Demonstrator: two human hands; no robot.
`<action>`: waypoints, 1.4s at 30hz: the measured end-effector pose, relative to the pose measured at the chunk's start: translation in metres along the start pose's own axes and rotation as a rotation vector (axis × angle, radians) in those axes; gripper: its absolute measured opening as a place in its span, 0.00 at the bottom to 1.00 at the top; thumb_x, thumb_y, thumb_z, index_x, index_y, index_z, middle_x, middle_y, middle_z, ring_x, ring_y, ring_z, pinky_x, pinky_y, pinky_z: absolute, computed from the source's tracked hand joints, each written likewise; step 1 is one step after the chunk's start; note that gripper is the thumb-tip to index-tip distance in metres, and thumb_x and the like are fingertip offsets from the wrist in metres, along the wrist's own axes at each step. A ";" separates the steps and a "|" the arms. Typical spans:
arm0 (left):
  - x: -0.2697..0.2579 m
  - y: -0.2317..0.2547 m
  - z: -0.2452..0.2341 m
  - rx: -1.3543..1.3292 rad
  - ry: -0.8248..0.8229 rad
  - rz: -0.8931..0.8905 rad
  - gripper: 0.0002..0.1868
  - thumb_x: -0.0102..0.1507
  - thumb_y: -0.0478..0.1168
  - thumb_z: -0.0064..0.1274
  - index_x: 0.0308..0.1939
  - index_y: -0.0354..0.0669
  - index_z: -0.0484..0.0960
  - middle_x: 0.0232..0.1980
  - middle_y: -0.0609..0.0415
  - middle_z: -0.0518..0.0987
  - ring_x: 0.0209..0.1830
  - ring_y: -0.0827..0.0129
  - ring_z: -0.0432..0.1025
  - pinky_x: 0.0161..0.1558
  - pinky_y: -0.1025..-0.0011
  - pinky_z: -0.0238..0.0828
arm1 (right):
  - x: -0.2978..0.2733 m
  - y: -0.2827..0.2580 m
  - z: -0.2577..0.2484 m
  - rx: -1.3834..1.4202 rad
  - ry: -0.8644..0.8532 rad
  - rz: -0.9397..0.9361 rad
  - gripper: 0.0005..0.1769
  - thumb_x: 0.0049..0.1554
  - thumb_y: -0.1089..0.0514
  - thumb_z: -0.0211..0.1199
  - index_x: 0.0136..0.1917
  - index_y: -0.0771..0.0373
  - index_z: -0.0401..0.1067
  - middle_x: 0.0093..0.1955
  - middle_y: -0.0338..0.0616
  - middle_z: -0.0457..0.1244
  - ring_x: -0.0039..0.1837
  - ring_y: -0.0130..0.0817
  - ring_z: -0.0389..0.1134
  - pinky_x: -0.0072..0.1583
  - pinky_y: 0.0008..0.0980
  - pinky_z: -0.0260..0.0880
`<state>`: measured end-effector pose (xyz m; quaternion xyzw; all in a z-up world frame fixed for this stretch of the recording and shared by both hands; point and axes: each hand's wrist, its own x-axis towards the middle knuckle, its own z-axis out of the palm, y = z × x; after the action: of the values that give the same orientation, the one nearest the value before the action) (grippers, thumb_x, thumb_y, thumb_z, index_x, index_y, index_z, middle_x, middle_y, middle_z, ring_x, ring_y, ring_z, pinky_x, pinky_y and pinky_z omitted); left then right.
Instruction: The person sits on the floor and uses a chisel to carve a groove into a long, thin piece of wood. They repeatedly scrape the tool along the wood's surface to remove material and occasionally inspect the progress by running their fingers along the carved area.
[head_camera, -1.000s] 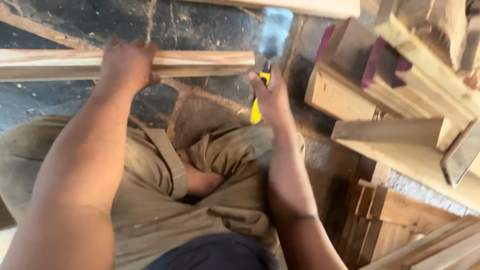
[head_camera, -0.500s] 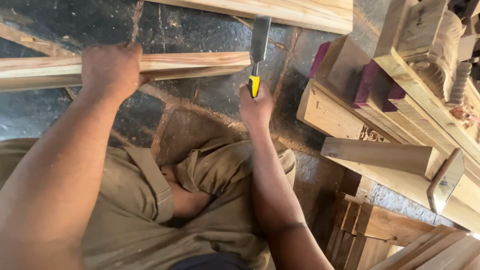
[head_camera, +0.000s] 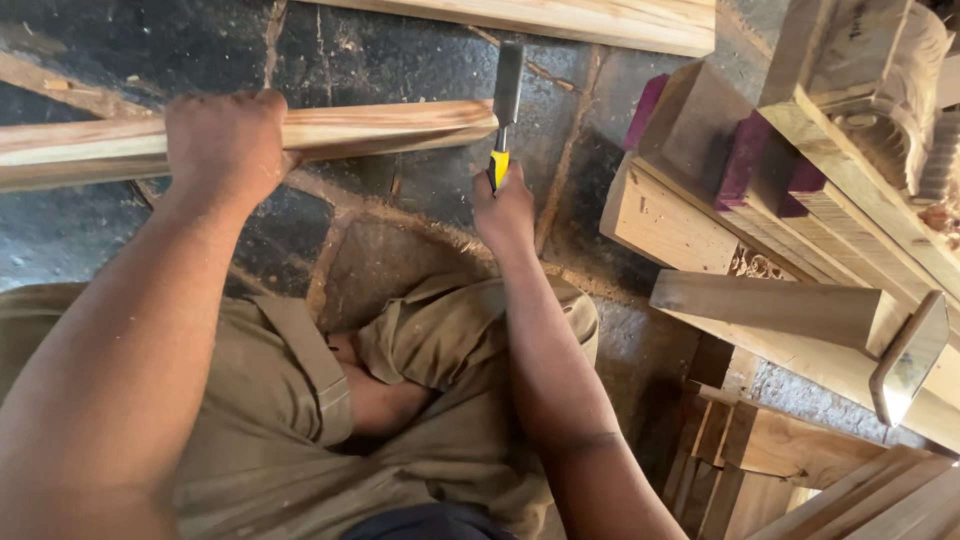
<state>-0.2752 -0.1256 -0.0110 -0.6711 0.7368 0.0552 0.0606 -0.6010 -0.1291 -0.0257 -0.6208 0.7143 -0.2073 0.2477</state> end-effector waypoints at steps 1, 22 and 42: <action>0.001 0.001 -0.002 0.013 -0.034 -0.007 0.25 0.57 0.64 0.65 0.42 0.50 0.81 0.29 0.57 0.82 0.29 0.67 0.76 0.36 0.62 0.70 | -0.001 -0.002 -0.001 0.075 0.004 0.027 0.14 0.64 0.50 0.60 0.55 0.62 0.69 0.40 0.46 0.69 0.42 0.32 0.71 0.47 0.38 0.71; 0.000 0.001 -0.004 -0.066 -0.041 -0.023 0.25 0.58 0.61 0.69 0.45 0.47 0.83 0.36 0.54 0.85 0.38 0.61 0.80 0.46 0.57 0.71 | -0.015 -0.027 -0.027 0.487 0.225 -0.039 0.13 0.66 0.53 0.55 0.58 0.64 0.63 0.40 0.42 0.66 0.38 0.28 0.70 0.41 0.29 0.72; 0.005 0.003 0.002 -0.098 -0.026 -0.043 0.19 0.60 0.57 0.68 0.43 0.49 0.83 0.34 0.55 0.84 0.36 0.62 0.79 0.47 0.56 0.70 | -0.001 -0.013 -0.023 0.643 0.417 -0.445 0.05 0.71 0.56 0.53 0.56 0.58 0.64 0.43 0.43 0.65 0.46 0.35 0.70 0.50 0.39 0.76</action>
<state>-0.2786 -0.1301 -0.0137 -0.6883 0.7176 0.0989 0.0384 -0.6046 -0.1299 0.0011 -0.5958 0.4972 -0.5880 0.2281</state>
